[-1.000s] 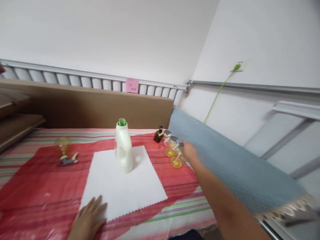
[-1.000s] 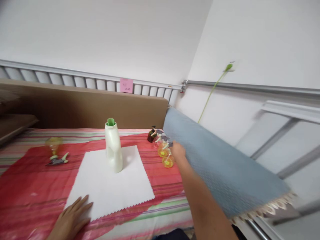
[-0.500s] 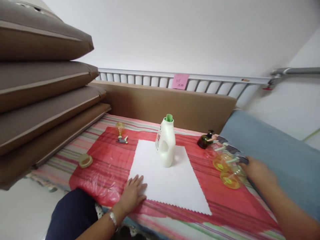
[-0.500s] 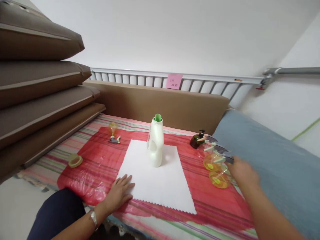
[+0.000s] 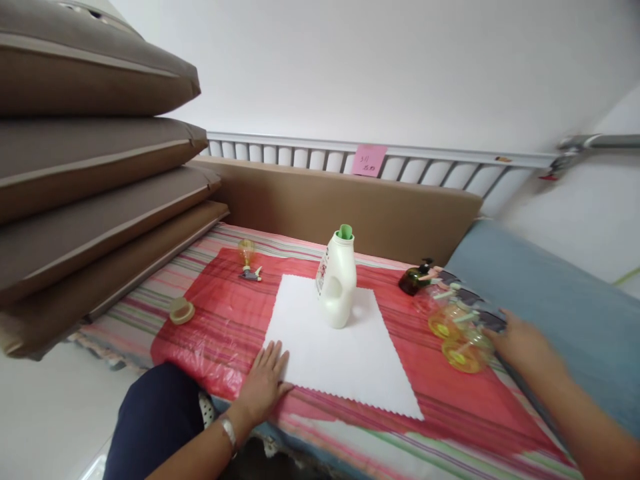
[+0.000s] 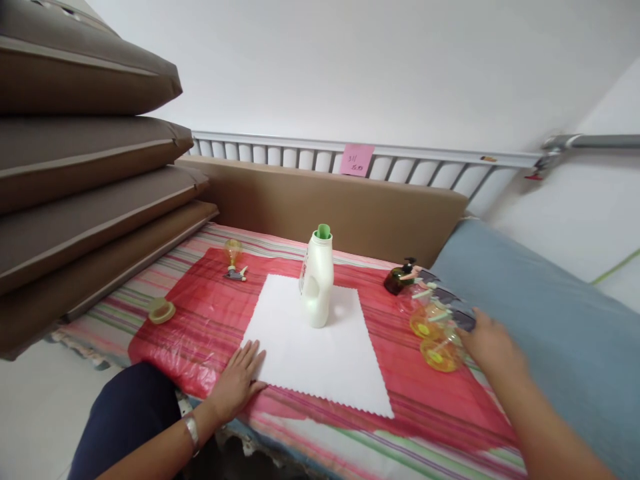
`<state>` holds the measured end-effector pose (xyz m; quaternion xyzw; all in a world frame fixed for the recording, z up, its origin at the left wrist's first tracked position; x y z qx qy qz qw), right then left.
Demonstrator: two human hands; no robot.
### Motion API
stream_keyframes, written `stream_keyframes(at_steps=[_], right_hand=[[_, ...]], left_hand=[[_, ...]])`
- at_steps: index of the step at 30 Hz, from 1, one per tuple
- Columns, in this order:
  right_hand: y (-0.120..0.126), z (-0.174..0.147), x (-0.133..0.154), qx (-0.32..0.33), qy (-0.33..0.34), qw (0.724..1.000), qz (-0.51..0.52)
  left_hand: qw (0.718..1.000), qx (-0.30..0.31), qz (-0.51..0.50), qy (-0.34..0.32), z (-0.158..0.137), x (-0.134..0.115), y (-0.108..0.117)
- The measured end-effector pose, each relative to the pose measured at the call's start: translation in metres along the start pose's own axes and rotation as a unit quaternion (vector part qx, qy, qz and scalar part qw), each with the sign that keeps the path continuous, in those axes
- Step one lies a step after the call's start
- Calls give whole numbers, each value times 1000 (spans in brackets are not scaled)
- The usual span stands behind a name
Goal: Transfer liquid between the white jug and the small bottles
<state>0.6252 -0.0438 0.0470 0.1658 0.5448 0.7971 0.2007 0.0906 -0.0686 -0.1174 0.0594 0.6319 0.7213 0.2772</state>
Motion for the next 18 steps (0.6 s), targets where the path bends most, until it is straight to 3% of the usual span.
stream_keyframes(at_steps=[4, 7, 12, 15, 18], right_hand=[[30, -24, 13, -58, 45, 997, 24], [36, -52, 27, -87, 75, 993, 30], [-3, -126, 88, -55, 165, 982, 71], [-31, -168, 125, -38, 196, 975, 101], [-55, -186, 149, -18, 211, 970, 117]], left_hand=[[998, -54, 16, -17, 4, 11, -16], [993, -117, -8, -24, 27, 30, -19], [986, -162, -22, -16, 83, 44, -5], [991, -134, 12, 10, 105, 41, -1], [993, -94, 57, 45, 120, 40, -7]])
Point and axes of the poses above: each hand's wrist, its own z-axis towards the middle knuckle, its own y-axis out of the back of the hand, x = y × z, the point moved 6 cm from there along z, towards the middle knuckle, and after that the axes turned 2 degrees about -x, right-handed, at the moved point
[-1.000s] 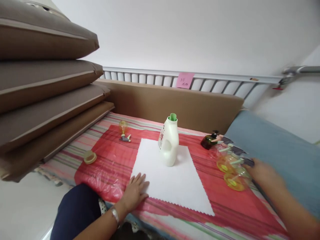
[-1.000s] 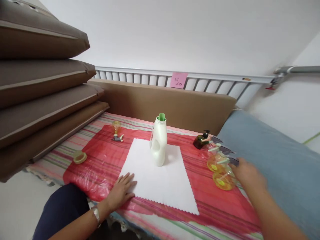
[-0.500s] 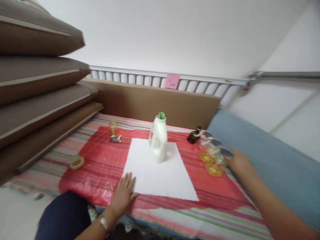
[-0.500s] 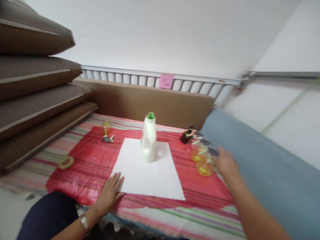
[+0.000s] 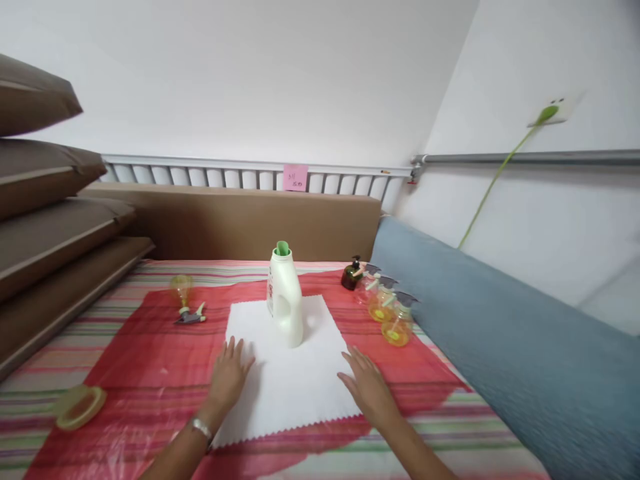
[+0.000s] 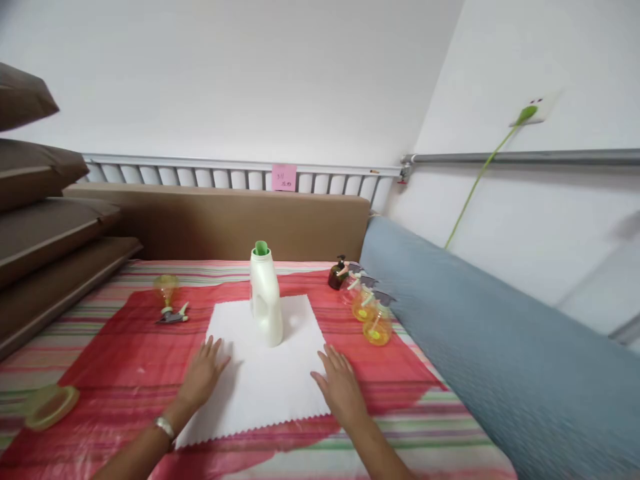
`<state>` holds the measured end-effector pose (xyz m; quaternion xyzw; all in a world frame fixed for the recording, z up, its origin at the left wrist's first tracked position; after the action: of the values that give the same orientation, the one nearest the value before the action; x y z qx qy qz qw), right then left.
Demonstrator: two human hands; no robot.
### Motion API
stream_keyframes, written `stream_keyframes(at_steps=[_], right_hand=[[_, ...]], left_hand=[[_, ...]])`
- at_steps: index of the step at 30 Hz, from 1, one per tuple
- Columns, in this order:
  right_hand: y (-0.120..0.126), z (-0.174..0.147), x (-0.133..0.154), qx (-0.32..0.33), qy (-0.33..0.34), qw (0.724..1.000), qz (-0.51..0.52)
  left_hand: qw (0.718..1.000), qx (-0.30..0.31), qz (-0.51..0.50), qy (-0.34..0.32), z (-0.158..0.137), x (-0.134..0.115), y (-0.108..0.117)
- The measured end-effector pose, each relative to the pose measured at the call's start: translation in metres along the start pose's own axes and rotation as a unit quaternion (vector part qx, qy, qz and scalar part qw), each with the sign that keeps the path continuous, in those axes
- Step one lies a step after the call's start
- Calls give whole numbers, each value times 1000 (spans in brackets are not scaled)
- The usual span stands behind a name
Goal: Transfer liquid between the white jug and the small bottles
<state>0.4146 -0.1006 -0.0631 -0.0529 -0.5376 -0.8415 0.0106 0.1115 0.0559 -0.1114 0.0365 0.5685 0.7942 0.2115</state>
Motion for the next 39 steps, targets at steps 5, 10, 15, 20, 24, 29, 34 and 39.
stream_keyframes(at_steps=[5, 10, 15, 20, 24, 29, 34, 39], right_hand=[[-39, -2, 7, 59, 5, 998, -7], [-75, -20, 0, 40, 34, 998, -37], [-92, -33, -6, -10, 67, 995, -70], [-86, -32, -4, 13, 56, 996, -64], [-79, -30, 0, 71, 16, 997, -40], [-71, -26, 4, 132, -32, 991, -5], [-72, -26, 3, 120, -35, 992, 2], [-77, -30, -1, 80, -19, 996, 25]], left_hand=[[998, 18, 53, 21, 19, -3, -11], [996, 33, 74, 31, 48, 0, -21], [995, 28, 96, 7, 63, 4, -36], [993, 17, 112, -17, 65, 6, -43], [993, 28, 115, -21, 69, 9, -47], [992, 50, 116, -23, 79, 13, -54], [993, 69, 92, -4, 81, 11, -47], [995, 54, 82, 26, 46, 13, -25]])
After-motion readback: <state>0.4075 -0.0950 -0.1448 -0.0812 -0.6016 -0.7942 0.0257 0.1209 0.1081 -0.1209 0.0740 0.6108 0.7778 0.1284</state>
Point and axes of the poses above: each hand's wrist, its own z-axis towards the middle knuckle, its own y-axis out of the back of the hand, x = y × z, the point moved 6 cm from there along z, towards the middle knuckle, and after that the axes turned 2 degrees about -x, right-handed, at the moved point
